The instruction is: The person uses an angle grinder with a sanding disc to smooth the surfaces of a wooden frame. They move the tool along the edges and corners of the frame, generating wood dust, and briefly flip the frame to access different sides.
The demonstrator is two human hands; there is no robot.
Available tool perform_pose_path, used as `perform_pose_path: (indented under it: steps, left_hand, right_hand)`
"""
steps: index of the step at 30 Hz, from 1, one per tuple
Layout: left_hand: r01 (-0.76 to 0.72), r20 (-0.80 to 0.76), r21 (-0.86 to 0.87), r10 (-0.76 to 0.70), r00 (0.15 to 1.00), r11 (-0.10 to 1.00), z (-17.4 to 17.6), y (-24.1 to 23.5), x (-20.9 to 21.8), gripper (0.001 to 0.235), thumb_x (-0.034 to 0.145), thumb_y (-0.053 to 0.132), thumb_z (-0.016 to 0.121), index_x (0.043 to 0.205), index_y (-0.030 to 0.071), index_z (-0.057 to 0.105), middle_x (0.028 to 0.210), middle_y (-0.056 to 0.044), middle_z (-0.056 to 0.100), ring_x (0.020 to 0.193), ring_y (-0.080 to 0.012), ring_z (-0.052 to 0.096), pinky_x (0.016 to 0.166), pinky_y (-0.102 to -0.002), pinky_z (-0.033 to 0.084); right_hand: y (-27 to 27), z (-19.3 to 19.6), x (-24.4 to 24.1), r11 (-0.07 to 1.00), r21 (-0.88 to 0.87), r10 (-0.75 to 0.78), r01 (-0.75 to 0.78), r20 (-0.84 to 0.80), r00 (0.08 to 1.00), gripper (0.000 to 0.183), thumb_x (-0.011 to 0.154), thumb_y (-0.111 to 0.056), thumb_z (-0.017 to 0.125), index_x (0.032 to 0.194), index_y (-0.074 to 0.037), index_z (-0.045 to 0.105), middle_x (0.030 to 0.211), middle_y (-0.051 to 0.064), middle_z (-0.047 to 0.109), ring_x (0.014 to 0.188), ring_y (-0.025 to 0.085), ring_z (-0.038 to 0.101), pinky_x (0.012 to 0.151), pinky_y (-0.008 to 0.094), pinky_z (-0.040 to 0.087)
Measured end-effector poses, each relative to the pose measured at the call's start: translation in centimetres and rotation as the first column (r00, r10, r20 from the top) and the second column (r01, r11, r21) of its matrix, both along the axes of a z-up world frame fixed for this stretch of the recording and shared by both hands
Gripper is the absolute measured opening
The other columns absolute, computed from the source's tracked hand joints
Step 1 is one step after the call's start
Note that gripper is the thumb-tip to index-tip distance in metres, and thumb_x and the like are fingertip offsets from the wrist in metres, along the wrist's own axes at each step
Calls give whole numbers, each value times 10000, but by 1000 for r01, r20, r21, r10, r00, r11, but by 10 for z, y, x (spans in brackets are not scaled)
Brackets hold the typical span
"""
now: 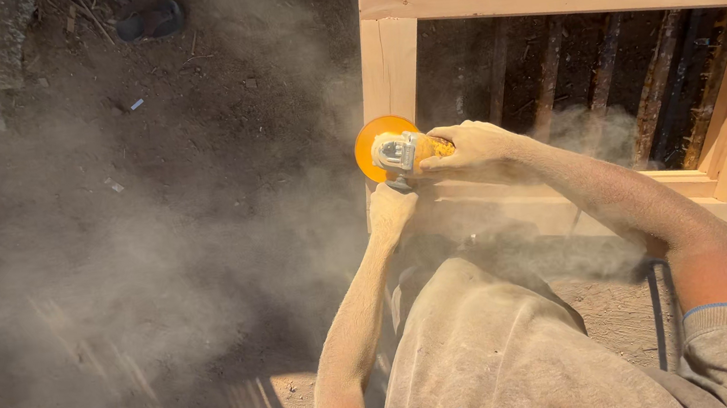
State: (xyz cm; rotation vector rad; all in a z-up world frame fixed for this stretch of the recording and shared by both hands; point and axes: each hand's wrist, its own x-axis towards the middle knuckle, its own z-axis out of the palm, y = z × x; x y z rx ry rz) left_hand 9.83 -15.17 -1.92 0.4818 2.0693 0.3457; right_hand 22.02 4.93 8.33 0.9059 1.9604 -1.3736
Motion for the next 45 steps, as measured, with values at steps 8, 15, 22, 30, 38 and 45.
perform_pose_path:
  steps: [8,15,22,30,38,45]
  left_hand:
    - [-15,4,12,15,1000,1000,-8,6,-11,316,735,226,691,937,-3,771,923,-239,762,922,-388,744,840,-456,580]
    - [181,-77,56,-177,981,982,-9,146,-85,290,783,249,673,885,-11,752,888,-244,765,890,-371,771,819,-425,609]
    - [68,-29,60,-66,997,996,14,107,-66,297,745,262,723,887,4,764,889,-240,747,914,-387,733,832,-448,570]
    - [92,-27,7,-92,995,996,0,135,-90,274,784,220,635,862,-21,740,839,-239,773,849,-365,799,797,-428,620]
    - [104,-33,51,-102,994,993,-4,137,-86,279,764,219,661,880,-13,763,865,-238,773,855,-361,772,807,-417,601]
    - [121,-76,146,-110,991,982,6,152,-83,232,726,193,708,854,11,775,824,-214,748,805,-357,730,744,-415,572]
  right_hand:
    - [-2,-27,-2,998,51,27,-25,-33,999,797,794,-740,588,1394,-215,617,1094,146,782,940,293,762,844,427,597]
    - [100,-49,-41,972,141,-176,186,-80,981,749,848,-707,601,1373,-173,622,1128,148,755,970,282,750,863,429,594]
    - [76,-41,-41,995,76,-54,66,-146,988,755,835,-689,659,1372,-158,634,1162,139,737,1032,272,709,884,428,544]
    - [98,-40,-55,986,95,-135,138,-30,990,760,827,-702,602,1370,-172,635,1084,139,769,970,281,772,871,421,606]
    - [106,-58,-54,988,110,-98,107,-86,991,795,801,-739,607,1385,-199,621,1108,134,766,969,271,762,886,442,590]
    - [107,-60,-44,988,150,-31,49,-121,992,778,819,-751,619,1354,-186,638,1094,130,743,970,259,724,831,469,562]
